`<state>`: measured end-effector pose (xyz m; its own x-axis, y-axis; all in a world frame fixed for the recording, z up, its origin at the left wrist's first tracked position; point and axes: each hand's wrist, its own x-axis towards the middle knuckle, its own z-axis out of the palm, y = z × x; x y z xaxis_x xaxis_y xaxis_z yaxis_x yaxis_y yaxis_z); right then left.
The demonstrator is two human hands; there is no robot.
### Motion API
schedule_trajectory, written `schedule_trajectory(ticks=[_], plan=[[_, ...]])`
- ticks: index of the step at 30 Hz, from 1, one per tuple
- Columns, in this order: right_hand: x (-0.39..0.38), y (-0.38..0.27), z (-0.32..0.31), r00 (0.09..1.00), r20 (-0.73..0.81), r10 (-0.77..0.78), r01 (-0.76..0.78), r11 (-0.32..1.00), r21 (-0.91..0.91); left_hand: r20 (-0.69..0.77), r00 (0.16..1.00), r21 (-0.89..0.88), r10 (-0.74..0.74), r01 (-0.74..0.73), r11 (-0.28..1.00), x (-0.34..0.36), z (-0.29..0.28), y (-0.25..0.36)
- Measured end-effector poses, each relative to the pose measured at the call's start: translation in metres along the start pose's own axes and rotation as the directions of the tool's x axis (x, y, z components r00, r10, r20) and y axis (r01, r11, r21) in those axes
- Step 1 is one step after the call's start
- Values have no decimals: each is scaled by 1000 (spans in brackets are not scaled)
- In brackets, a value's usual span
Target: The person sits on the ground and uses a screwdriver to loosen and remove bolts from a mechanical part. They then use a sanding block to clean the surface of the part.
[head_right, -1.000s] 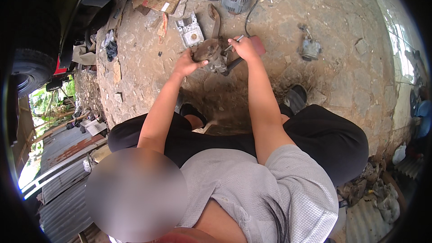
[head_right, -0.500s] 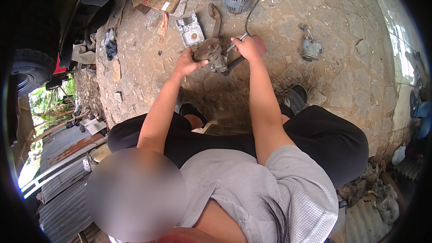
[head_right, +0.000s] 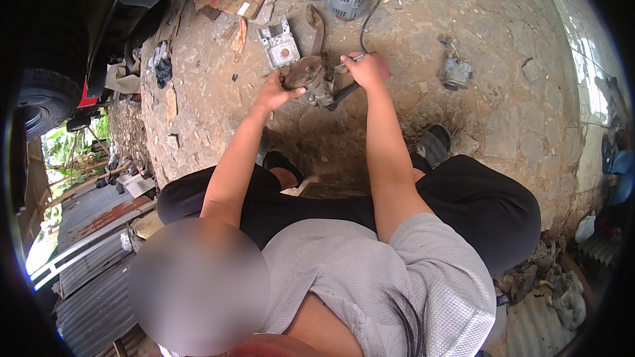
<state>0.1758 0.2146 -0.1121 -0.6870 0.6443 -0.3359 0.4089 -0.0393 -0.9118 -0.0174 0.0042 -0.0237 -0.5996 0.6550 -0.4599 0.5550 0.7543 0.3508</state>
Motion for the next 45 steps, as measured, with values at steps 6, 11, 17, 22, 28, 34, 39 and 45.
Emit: schedule_trajectory(ticks=[6,11,17,22,28,34,39,45], plan=[[4,1,-3,990,134,39,-48,997,63,33,999,-30,-18,19,999,0,-1,-2],[-5,-8,-11,989,142,37,-36,999,-7,50,998,-29,-40,41,999,-3,-4,3],[8,14,8,990,140,-12,0,997,80,8,1000,-27,-3,3,1000,-1,-2,1],[10,13,9,994,109,-7,15,997,-75,38,998,-24,-41,42,999,-3,-3,1],[15,20,7,987,148,57,-77,988,136,40,999,-44,-21,23,999,-2,-3,2],[15,34,-7,990,-21,142,-143,988,-52,36,999,-45,-40,41,998,-3,-2,3],[15,45,1,989,-125,81,-58,981,183,19,1000,-79,-15,16,997,0,0,-5],[9,53,1,939,208,274,-324,908,265,15,1000,-29,-18,19,999,-1,2,-2]])
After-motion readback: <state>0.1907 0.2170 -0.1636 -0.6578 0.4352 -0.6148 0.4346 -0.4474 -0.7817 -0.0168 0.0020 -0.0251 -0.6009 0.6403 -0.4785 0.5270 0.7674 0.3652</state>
